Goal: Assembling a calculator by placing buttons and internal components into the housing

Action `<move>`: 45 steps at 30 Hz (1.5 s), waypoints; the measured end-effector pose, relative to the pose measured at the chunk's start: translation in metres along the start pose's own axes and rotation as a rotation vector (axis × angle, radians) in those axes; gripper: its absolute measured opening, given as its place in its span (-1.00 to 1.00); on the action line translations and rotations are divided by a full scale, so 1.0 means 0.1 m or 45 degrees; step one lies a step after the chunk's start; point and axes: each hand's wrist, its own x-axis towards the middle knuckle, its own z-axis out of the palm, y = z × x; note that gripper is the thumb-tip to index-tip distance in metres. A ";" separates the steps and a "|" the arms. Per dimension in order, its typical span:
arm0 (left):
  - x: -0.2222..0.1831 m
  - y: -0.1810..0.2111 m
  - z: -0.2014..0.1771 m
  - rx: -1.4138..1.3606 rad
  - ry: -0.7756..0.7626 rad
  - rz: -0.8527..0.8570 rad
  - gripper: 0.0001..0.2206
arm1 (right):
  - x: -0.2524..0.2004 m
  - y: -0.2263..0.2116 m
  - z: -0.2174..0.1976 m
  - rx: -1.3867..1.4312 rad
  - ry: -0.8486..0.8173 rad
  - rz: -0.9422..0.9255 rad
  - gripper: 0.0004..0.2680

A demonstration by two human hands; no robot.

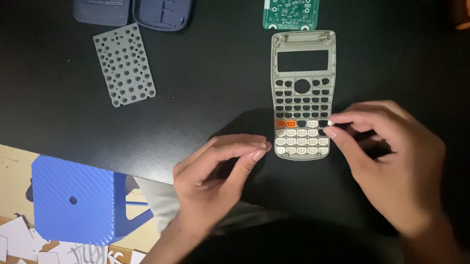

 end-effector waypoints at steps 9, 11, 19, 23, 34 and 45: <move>0.00 -0.02 0.00 0.055 -0.059 0.034 -0.88 | 0.07 0.00 -0.04 -0.019 -0.086 -0.021 -0.91; 0.01 -0.01 0.00 0.083 -0.049 0.042 -0.89 | 0.09 -0.01 -0.05 -0.020 -0.117 -0.029 -0.92; 0.01 -0.02 0.00 0.070 -0.055 0.010 -0.91 | 0.09 0.00 -0.11 -0.035 -0.168 -0.075 -0.88; 0.03 0.01 0.01 0.123 -0.057 -0.019 -0.91 | 0.07 -0.04 -0.14 -0.041 -0.156 -0.078 -0.91; 0.03 -0.03 0.00 0.078 -0.068 -0.019 -0.93 | 0.02 0.02 -0.10 -0.016 -0.140 -0.092 -0.89; 0.01 -0.01 0.02 0.039 -0.056 -0.032 -0.94 | 0.03 -0.01 -0.10 0.035 -0.144 -0.141 -0.90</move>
